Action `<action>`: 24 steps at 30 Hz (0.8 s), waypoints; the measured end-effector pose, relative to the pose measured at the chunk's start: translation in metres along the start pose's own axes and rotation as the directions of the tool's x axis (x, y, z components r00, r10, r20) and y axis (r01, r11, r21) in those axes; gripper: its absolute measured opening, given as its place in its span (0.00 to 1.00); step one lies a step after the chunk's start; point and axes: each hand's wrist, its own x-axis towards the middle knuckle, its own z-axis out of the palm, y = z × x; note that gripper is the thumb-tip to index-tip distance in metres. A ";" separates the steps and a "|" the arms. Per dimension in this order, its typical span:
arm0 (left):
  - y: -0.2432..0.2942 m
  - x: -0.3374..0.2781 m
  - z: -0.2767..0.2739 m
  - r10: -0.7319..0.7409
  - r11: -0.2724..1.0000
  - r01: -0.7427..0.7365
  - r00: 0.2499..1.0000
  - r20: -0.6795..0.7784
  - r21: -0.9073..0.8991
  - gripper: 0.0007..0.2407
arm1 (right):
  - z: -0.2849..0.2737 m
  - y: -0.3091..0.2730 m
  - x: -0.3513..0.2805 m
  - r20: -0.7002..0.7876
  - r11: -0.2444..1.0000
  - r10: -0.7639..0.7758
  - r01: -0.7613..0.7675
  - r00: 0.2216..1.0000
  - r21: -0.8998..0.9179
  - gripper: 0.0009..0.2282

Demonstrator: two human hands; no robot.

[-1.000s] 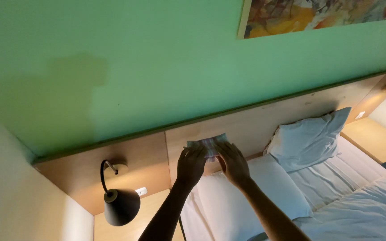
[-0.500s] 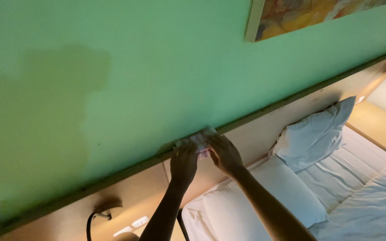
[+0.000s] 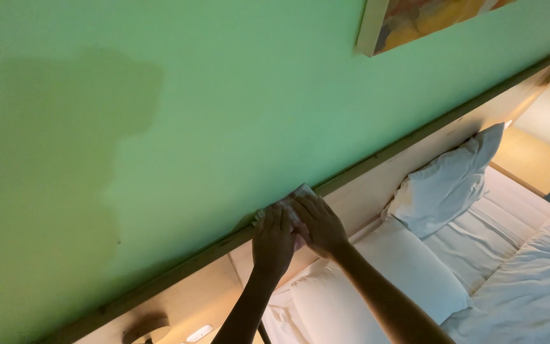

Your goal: The person cleans a wooden nightstand and the wall above the bed using a pink and white checkered cloth. They wipe the nightstand surface thoroughly and then clean the wall area near the headboard.

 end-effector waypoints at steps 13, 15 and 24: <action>0.049 0.069 0.072 0.130 0.980 -0.134 0.991 0.039 0.149 0.14 | -0.010 0.090 -0.001 -0.170 0.994 0.072 -0.085 0.983 -0.073 0.19; 0.059 0.082 0.088 0.122 0.982 -0.123 0.992 0.021 0.140 0.14 | -0.013 0.110 -0.003 -0.199 0.993 0.111 -0.116 0.974 -0.015 0.17; 0.106 0.132 0.170 0.134 0.983 -0.137 0.990 0.029 0.119 0.17 | -0.038 0.187 -0.004 -0.253 0.992 0.067 -0.093 0.965 -0.091 0.15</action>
